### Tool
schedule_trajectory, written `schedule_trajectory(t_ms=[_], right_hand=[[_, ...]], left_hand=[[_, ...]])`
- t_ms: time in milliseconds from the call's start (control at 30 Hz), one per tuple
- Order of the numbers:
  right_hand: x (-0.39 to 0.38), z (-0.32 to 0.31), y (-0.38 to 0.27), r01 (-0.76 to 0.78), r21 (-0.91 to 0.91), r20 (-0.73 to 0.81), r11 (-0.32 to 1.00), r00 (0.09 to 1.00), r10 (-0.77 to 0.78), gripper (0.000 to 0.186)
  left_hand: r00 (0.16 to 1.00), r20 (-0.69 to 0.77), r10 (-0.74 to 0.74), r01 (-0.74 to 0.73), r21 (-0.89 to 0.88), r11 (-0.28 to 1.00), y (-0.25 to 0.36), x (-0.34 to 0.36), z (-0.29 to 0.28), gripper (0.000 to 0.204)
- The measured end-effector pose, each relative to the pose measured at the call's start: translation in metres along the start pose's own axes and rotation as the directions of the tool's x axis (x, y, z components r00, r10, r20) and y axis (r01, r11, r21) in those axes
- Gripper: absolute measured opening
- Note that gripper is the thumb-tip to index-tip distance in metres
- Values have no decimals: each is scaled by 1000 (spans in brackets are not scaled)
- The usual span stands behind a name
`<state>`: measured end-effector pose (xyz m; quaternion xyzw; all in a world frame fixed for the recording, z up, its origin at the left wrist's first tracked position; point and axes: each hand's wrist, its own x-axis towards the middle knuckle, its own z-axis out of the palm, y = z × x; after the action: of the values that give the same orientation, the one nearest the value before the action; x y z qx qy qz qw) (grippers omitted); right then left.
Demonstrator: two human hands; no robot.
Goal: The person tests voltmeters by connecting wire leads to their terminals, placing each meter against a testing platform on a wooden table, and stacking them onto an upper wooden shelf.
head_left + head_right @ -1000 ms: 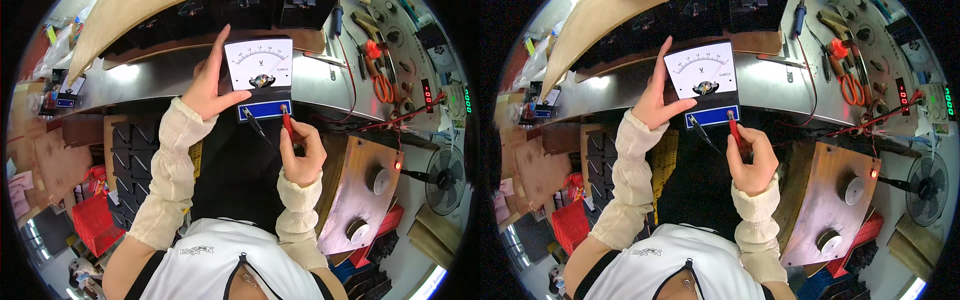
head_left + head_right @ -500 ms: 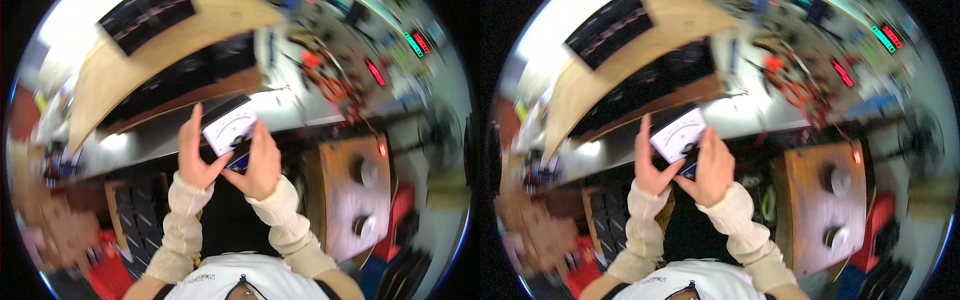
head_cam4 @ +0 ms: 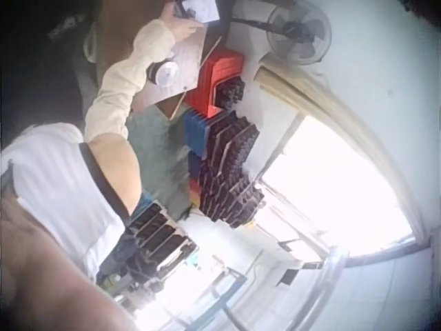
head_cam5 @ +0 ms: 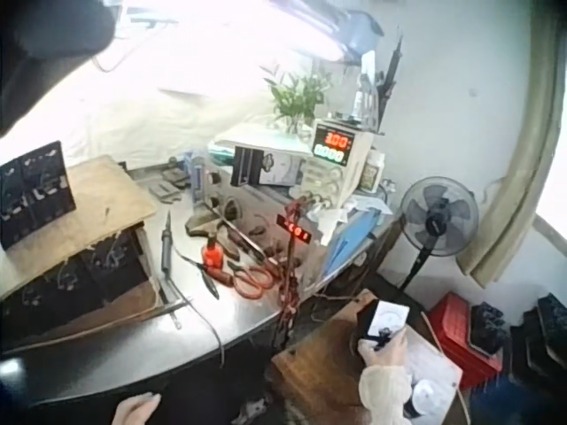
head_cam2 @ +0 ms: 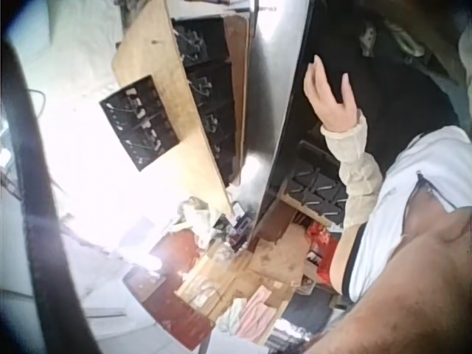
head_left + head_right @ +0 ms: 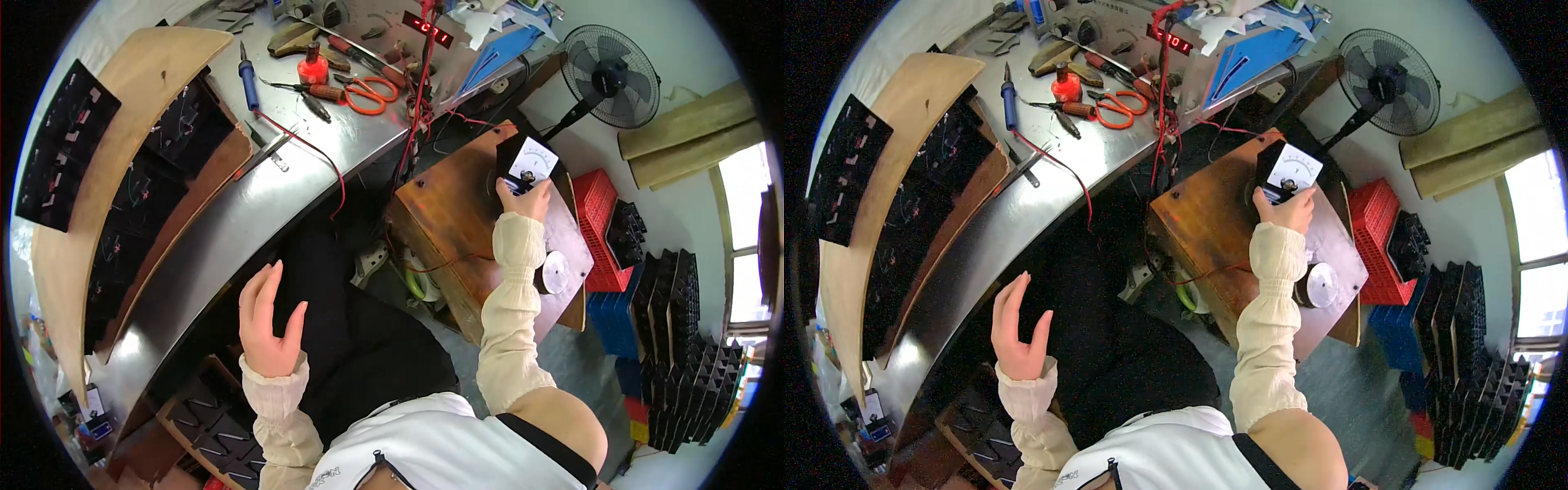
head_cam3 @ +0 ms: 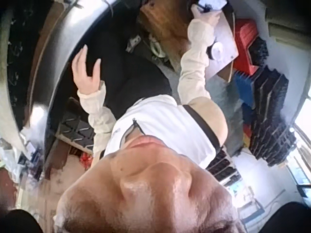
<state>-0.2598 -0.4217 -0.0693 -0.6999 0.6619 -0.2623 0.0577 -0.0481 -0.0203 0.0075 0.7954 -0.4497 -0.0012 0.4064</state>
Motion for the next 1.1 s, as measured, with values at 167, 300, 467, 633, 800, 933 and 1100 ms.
schedule_trajectory(t_ms=[167, 300, 467, 633, 800, 933, 1100], right_hand=[[5, 21, 12, 155, -74, -72, 985, 985, -160, 114], [24, 23, 31, 104, -67, -35, 992, 994, -106, 119], [-30, 22, 5, 301, 232, -250, 925, 937, -242, 120], [-190, -49, -146, 496, 770, -175, 401, 769, -614, 110], [-270, -80, -230, 716, 637, 83, 287, 306, -948, 113], [-256, -71, -240, 481, 848, 69, 221, 315, -947, 106], [-253, -71, -214, 441, 824, 147, 356, 440, -886, 74]], left_hand=[[997, 0, -73, 73, 35, 997, 2, -11, -8, 54], [999, -16, -32, 32, 4, 999, 0, -14, -6, 52], [987, -155, 45, -40, 35, 999, -12, -30, -9, 45], [957, -289, -34, 45, 33, 998, 5, -27, -25, 69], [895, -406, -186, 198, -14, 980, -36, -9, -31, 114], [954, -233, -186, 156, -142, 977, -72, 11, -73, 110], [941, -150, -302, 279, -155, 948, -77, 5, -78, 110]])
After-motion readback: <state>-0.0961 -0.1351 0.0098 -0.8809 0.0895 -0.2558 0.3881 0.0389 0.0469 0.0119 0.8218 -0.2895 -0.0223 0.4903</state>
